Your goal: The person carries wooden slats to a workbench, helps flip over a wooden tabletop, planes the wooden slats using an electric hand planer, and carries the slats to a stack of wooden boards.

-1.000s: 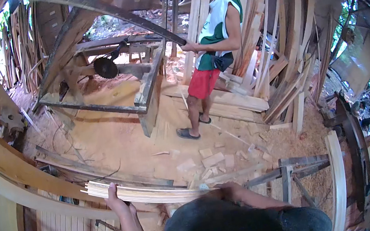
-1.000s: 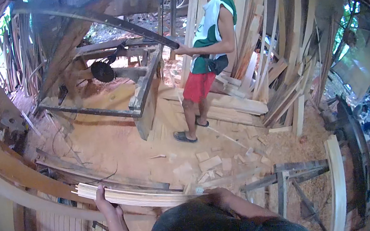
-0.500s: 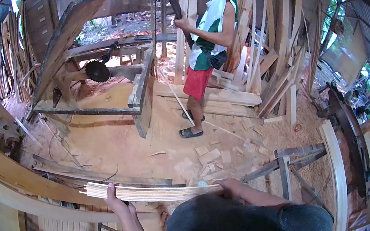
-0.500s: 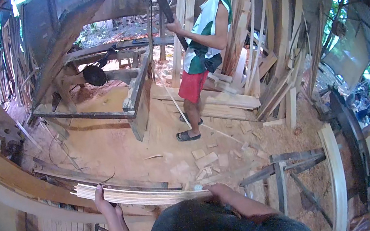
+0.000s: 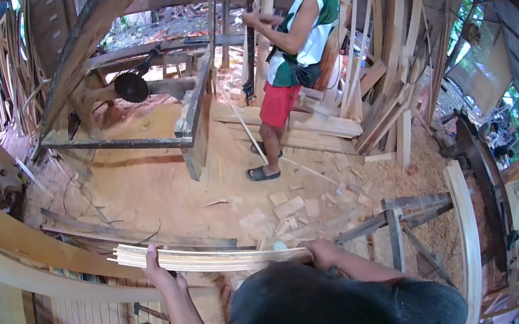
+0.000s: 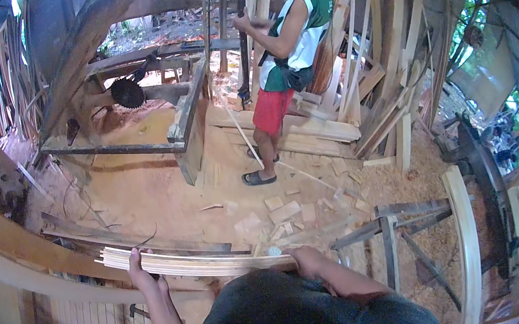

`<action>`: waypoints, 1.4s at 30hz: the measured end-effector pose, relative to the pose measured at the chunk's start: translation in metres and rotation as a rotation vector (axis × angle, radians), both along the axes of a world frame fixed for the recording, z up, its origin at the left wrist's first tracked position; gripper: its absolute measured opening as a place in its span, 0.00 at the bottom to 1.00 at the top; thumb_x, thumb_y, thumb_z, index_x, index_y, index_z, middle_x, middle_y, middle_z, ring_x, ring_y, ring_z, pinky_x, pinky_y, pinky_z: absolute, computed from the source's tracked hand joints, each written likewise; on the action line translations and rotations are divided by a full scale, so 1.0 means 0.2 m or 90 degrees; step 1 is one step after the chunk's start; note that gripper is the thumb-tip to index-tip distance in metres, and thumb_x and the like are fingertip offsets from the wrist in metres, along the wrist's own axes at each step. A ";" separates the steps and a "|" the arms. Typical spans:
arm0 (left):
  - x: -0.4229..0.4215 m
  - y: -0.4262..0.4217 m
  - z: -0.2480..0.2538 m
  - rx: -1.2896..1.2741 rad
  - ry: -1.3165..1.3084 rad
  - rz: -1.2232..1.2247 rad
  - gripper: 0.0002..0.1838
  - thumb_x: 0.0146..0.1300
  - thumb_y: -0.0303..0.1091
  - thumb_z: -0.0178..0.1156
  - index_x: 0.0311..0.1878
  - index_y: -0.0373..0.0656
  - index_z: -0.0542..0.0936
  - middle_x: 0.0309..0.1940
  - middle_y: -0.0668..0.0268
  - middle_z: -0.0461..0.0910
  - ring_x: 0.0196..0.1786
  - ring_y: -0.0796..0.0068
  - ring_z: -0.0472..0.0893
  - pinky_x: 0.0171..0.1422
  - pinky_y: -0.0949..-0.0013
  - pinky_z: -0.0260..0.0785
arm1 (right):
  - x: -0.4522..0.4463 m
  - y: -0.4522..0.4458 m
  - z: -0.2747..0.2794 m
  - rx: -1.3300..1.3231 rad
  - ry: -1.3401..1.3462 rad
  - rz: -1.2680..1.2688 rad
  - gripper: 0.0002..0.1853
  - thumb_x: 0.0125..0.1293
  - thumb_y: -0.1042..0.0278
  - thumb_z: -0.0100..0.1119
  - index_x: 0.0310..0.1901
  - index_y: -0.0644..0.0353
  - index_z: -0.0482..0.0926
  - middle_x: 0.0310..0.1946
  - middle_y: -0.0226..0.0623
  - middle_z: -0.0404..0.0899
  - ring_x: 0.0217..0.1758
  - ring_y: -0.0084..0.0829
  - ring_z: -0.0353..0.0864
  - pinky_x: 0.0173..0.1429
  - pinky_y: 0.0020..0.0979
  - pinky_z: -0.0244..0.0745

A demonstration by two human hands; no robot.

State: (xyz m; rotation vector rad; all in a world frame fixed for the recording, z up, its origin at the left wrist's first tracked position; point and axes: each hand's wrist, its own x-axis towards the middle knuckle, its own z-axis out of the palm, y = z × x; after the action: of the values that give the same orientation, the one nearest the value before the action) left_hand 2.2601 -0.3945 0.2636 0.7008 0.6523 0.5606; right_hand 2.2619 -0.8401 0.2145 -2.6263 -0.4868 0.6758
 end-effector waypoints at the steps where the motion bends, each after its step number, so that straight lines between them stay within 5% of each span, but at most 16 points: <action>1: 0.00 0.01 -0.02 0.006 0.006 0.001 0.14 0.71 0.38 0.65 0.53 0.44 0.77 0.41 0.67 0.80 0.47 0.71 0.80 0.57 0.63 0.75 | 0.00 0.00 -0.02 0.006 0.001 0.002 0.31 0.57 0.54 0.75 0.63 0.45 0.80 0.51 0.50 0.86 0.55 0.56 0.85 0.60 0.50 0.80; 16: 0.02 0.03 0.13 0.007 0.015 0.053 0.10 0.71 0.37 0.65 0.47 0.41 0.81 0.39 0.66 0.82 0.47 0.70 0.82 0.55 0.64 0.75 | 0.11 0.11 0.12 0.016 0.040 -0.021 0.37 0.49 0.72 0.67 0.67 0.48 0.78 0.53 0.53 0.85 0.57 0.56 0.84 0.62 0.50 0.79; 24: 0.14 0.15 0.24 0.048 -0.025 0.054 0.11 0.74 0.39 0.62 0.48 0.41 0.79 0.41 0.65 0.81 0.47 0.70 0.81 0.58 0.63 0.75 | 0.35 0.21 0.09 0.130 -0.049 0.010 0.32 0.51 0.70 0.71 0.62 0.54 0.82 0.48 0.52 0.87 0.54 0.52 0.87 0.59 0.44 0.81; 31: 0.42 0.25 0.30 0.057 -0.037 0.090 0.12 0.74 0.39 0.63 0.48 0.39 0.80 0.40 0.64 0.81 0.47 0.68 0.81 0.57 0.65 0.76 | 0.74 0.42 0.09 0.138 0.113 -0.085 0.27 0.59 0.70 0.67 0.63 0.55 0.82 0.46 0.49 0.89 0.48 0.42 0.90 0.54 0.42 0.83; 33: 0.55 0.29 0.32 0.057 -0.032 0.108 0.11 0.74 0.36 0.61 0.48 0.36 0.79 0.38 0.63 0.81 0.45 0.69 0.82 0.55 0.64 0.77 | 0.93 0.52 0.05 0.227 0.329 -0.244 0.26 0.61 0.68 0.66 0.64 0.54 0.81 0.46 0.50 0.88 0.48 0.46 0.90 0.54 0.44 0.83; 35: 0.67 0.35 0.28 0.062 -0.010 0.114 0.12 0.74 0.36 0.62 0.49 0.36 0.79 0.38 0.63 0.81 0.45 0.69 0.82 0.54 0.64 0.78 | 1.13 0.59 -0.03 0.184 0.314 -0.182 0.26 0.63 0.67 0.65 0.65 0.53 0.80 0.46 0.51 0.88 0.48 0.48 0.90 0.54 0.46 0.83; 37: 0.82 0.41 0.25 0.065 0.019 0.146 0.12 0.73 0.36 0.63 0.48 0.36 0.80 0.38 0.62 0.82 0.44 0.68 0.83 0.53 0.63 0.79 | 1.33 0.65 -0.14 0.024 0.066 0.114 0.26 0.63 0.66 0.65 0.65 0.52 0.80 0.47 0.53 0.88 0.49 0.51 0.89 0.55 0.48 0.83; 42: 1.16 0.62 0.14 0.080 0.076 0.226 0.12 0.71 0.32 0.64 0.51 0.37 0.76 0.39 0.60 0.82 0.39 0.66 0.84 0.46 0.59 0.81 | 1.88 0.87 -0.17 -0.005 0.169 0.160 0.30 0.56 0.68 0.71 0.64 0.53 0.80 0.46 0.52 0.88 0.53 0.52 0.88 0.58 0.47 0.82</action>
State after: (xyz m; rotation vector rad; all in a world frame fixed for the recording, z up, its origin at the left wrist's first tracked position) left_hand 2.4915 -0.2714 0.2912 0.7448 0.8670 0.8979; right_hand 2.6377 -0.6653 0.1806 -2.4536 -0.7379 1.0888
